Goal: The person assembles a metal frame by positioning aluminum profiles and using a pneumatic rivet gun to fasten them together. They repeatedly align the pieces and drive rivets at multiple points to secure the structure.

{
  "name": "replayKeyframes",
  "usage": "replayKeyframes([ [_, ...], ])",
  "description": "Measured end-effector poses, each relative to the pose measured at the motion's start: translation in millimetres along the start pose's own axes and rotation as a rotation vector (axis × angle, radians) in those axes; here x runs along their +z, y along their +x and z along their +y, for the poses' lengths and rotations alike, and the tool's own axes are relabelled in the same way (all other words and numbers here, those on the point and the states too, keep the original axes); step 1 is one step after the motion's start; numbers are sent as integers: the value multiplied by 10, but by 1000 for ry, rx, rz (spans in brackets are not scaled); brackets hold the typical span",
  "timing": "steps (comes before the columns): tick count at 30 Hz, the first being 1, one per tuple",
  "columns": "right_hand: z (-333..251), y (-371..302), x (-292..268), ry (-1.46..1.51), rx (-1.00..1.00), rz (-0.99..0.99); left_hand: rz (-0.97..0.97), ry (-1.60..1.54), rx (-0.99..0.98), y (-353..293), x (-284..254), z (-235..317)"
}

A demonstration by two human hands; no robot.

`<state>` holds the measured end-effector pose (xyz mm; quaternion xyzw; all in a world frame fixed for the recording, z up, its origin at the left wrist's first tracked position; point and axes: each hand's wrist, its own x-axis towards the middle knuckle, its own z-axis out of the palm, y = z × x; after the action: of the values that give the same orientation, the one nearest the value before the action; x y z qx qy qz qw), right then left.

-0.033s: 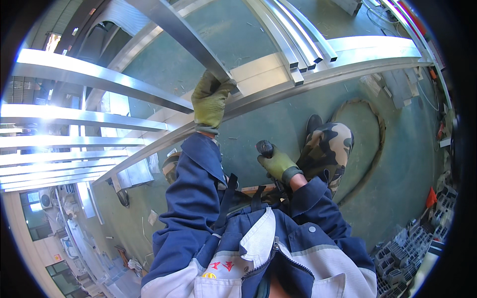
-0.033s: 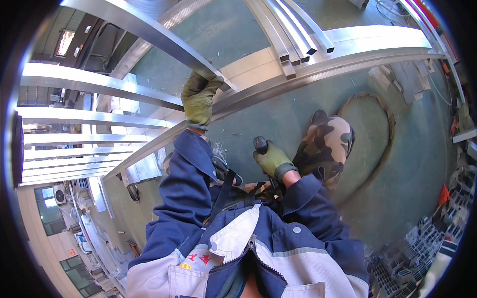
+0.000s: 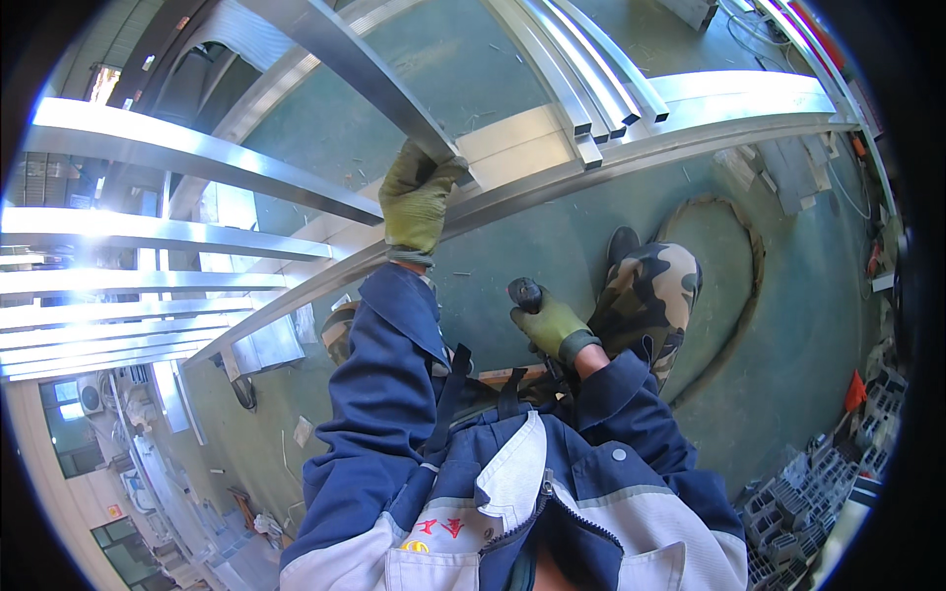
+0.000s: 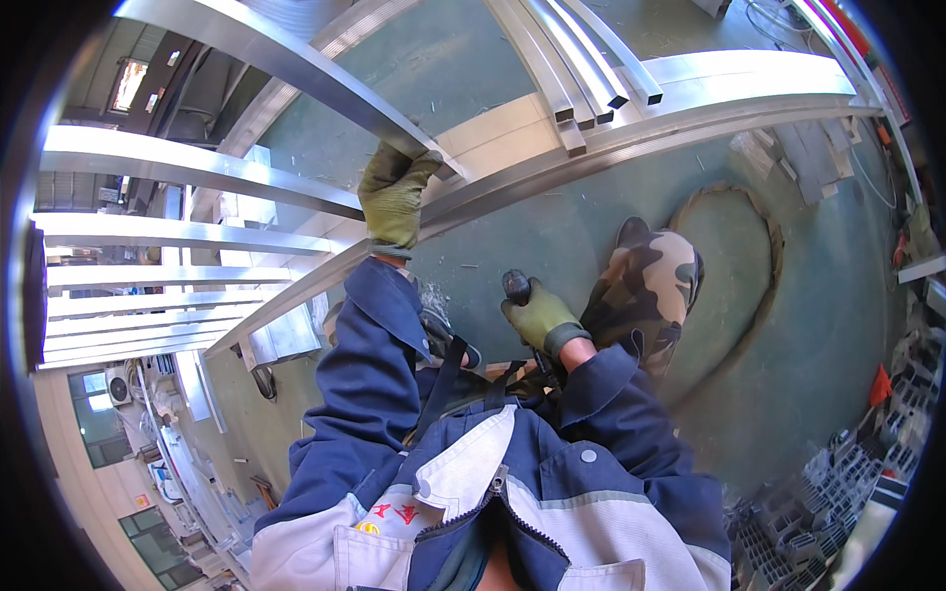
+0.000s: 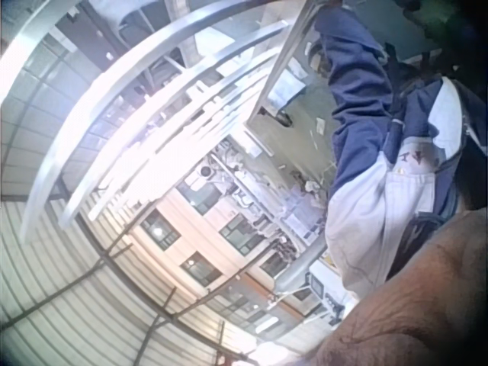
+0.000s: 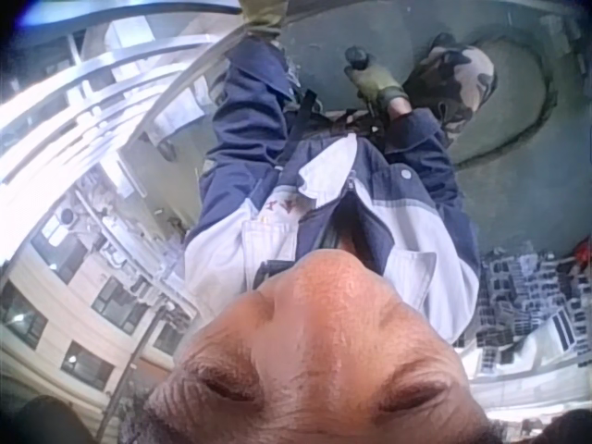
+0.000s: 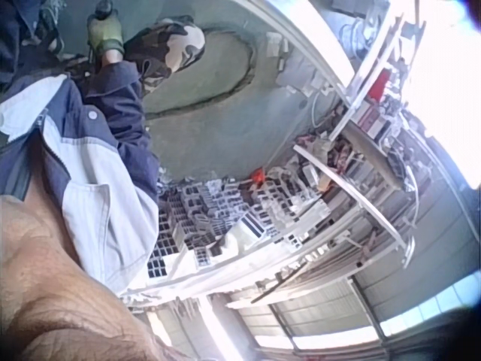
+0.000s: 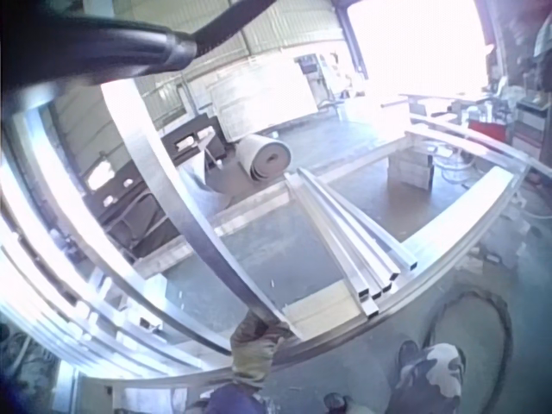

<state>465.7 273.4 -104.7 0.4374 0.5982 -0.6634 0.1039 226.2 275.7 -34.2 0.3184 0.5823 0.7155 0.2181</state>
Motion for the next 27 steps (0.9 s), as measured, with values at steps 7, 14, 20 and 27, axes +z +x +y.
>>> replayKeyframes([
  [7,-28,-16,2,-6,14,4,-55,42,25,10,-15,33],
  [14,40,44,37,10,0,25,-39,-18,-2,22,14,33],
  [20,-41,-22,2,-30,15,21,-9,-23,-8,-3,4,-3],
  [27,4,13,20,-9,-19,37,-16,-41,-11,6,-4,-11],
])
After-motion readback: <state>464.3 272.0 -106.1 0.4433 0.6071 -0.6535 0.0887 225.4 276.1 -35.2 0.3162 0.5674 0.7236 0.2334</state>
